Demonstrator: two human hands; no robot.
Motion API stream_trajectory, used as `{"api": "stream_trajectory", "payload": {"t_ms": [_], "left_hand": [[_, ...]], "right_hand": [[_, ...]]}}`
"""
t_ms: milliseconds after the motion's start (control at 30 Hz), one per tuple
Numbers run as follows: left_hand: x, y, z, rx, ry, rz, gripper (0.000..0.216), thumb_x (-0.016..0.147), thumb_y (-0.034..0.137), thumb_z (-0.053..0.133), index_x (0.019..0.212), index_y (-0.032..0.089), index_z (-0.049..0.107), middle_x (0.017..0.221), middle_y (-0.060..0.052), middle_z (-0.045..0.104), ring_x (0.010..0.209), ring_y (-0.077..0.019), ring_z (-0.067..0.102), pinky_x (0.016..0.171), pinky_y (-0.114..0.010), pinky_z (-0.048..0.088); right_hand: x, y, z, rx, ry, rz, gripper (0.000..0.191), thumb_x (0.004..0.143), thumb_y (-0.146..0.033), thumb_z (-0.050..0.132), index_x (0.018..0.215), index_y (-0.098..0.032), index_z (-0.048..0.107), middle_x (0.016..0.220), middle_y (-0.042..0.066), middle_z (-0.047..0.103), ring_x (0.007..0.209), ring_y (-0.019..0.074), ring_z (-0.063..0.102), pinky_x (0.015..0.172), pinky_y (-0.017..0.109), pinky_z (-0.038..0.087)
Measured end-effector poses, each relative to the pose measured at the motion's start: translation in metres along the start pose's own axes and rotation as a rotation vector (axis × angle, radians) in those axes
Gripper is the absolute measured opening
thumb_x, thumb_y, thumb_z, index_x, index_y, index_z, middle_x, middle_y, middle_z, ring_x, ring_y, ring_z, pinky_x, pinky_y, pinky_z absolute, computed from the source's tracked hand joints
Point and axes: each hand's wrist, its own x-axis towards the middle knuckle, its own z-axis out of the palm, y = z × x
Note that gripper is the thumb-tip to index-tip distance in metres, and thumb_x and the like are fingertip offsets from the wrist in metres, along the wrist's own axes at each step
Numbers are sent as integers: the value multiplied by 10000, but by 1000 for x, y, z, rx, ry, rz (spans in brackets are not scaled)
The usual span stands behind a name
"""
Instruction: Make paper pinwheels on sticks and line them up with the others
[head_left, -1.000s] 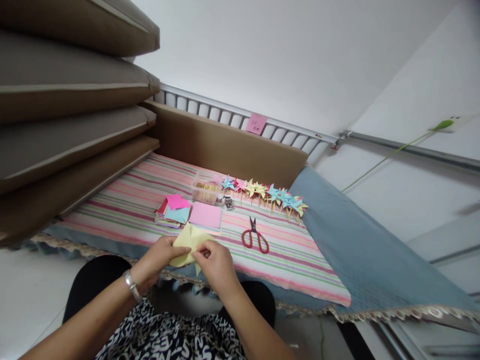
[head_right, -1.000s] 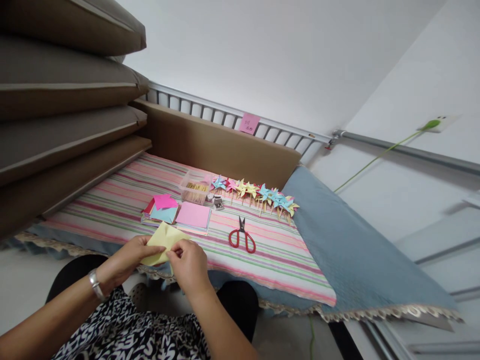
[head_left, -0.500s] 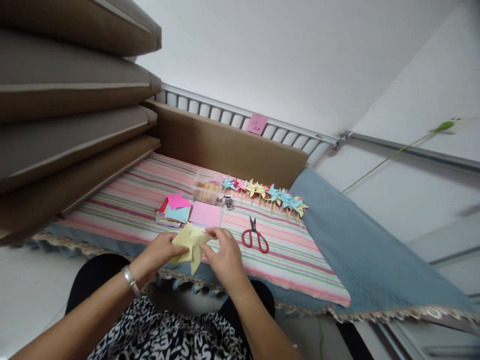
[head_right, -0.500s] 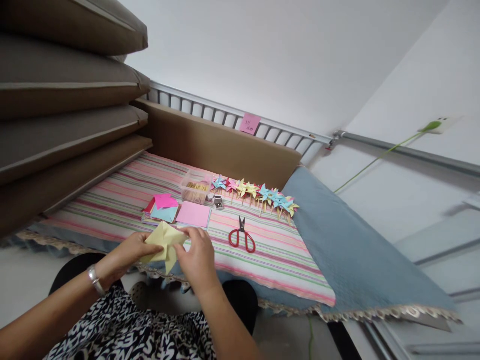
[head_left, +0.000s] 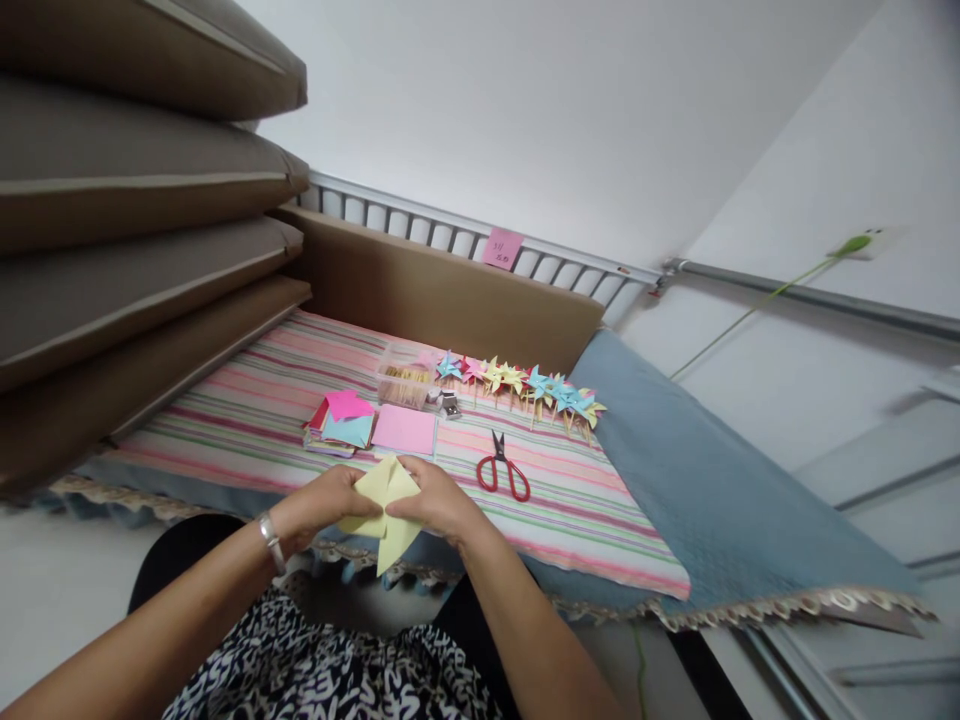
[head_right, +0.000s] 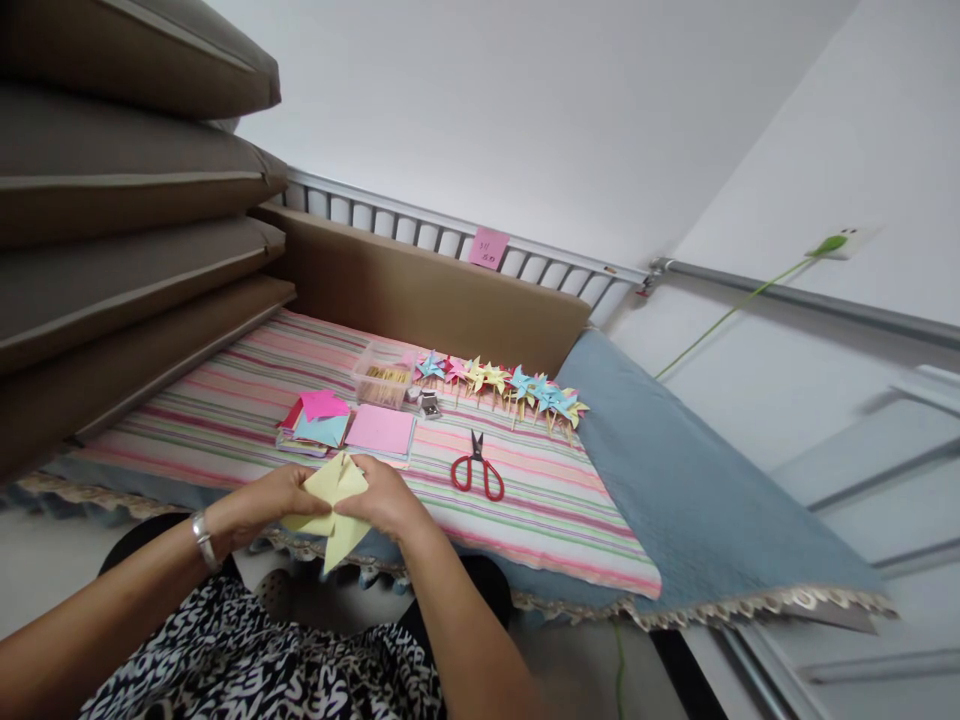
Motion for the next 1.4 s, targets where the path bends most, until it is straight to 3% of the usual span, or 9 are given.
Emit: {"api": "stream_trajectory", "payload": {"t_ms": [100,267,400,533,733,933,1133,1267,1400], "left_hand": [[1,2,-2,-36,-3,31,221,562,198,718,767,119,691,664,-49,697,560,-161,601,549,-248,425],[-4,-4,-1,-434,15,108,287,708,295,688,965,173,646,930,-77,692,806,-197,634,723,-313,494],[-11,-16,15,-584,29,97,162,720,256,688,855,174,655,773,-36,694,733,-164,635,711,-276,489],[-11,-16,32,-579,57,167,218,688,237,715,880,143,673,750,-51,708,679,-162,635,662,-259,477],[-8,-10,36,-604,137,200,203,631,212,747,809,131,695,600,-17,685,551,-142,606,600,-250,475],[-5,-15,34,-602,175,228,277,614,229,754,856,110,692,730,-74,735,610,-160,637,623,-256,487],[-3,-16,29,-560,237,184,272,602,237,735,835,109,679,687,-61,730,578,-176,639,595,-271,480],[-3,-11,19,-528,265,142,261,580,228,728,804,108,665,638,-49,719,545,-179,631,573,-278,487],[-6,-4,12,-518,277,111,227,564,192,718,758,94,652,581,-55,702,517,-187,623,550,-285,496]], "right_hand": [[-3,-1,-2,38,42,-10,471,521,-80,645,979,-192,643,819,-29,666,722,170,590,641,246,449],[-4,2,-2,115,207,-23,458,530,-107,618,983,-180,601,854,-6,662,734,174,597,637,251,456],[-1,7,4,171,322,-45,435,568,-153,596,1002,-182,569,836,8,659,706,182,602,597,258,465],[3,10,13,199,396,-77,454,573,-162,607,1023,-192,559,894,20,669,794,202,619,670,279,483],[4,9,19,232,397,-84,433,580,-186,626,1008,-200,562,897,23,687,790,218,640,678,305,501],[1,6,22,247,375,-68,446,593,-199,636,1031,-204,555,924,19,685,792,209,642,676,300,510],[1,9,24,249,342,-44,515,643,-185,617,1144,-192,503,838,21,676,703,189,638,610,281,504],[-9,20,20,35,410,-147,537,758,-203,548,1279,-174,422,754,7,627,655,159,610,627,278,506],[-33,33,17,-448,463,-459,434,796,-111,485,1214,-218,525,1117,87,578,1039,203,545,919,359,443]]}}
